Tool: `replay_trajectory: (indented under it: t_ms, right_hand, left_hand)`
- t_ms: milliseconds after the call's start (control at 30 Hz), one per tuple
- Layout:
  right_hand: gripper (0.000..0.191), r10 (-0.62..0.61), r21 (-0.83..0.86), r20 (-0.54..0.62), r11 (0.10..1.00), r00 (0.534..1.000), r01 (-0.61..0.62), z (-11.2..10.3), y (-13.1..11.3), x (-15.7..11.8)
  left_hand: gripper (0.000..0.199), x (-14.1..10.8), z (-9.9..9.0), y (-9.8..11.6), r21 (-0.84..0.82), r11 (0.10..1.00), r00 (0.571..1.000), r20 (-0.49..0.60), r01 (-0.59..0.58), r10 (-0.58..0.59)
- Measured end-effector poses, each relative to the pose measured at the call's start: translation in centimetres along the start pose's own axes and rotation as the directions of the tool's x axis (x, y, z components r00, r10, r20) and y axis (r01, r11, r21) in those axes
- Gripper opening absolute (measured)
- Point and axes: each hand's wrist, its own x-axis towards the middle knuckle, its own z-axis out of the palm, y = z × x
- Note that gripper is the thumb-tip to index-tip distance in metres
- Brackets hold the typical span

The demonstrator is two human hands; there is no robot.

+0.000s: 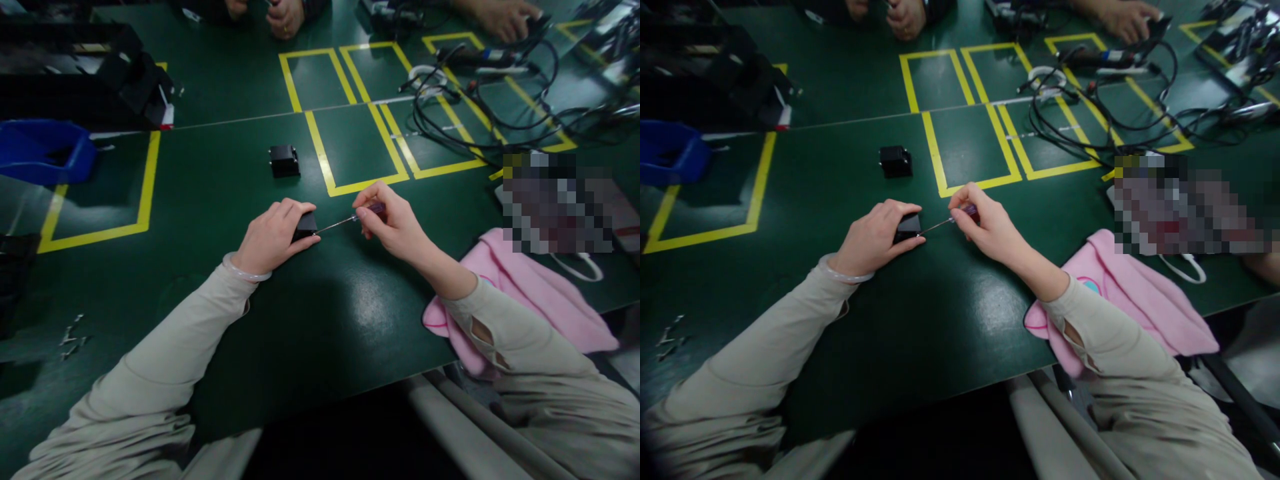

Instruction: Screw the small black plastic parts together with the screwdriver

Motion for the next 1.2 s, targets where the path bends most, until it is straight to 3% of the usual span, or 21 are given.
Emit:
replay_trajectory:
  t_ms: [1000,1200]
  right_hand:
    - [0.023,0.006,-0.046,0.001,0.999,1.0,-0.006,0.04,0.03,-0.15]
    - [0.012,-0.023,-0.04,-0.004,0.999,1.0,0.023,0.05,0.19,-0.25]
  left_hand:
    - [0.054,0.01,0.11,-0.1,-0.001,1.0,1.0,-0.007,0.003,-0.003]
    - [0.054,0.05,0.07,-0.06,0.006,1.0,1.0,-0.006,-0.002,0.002]
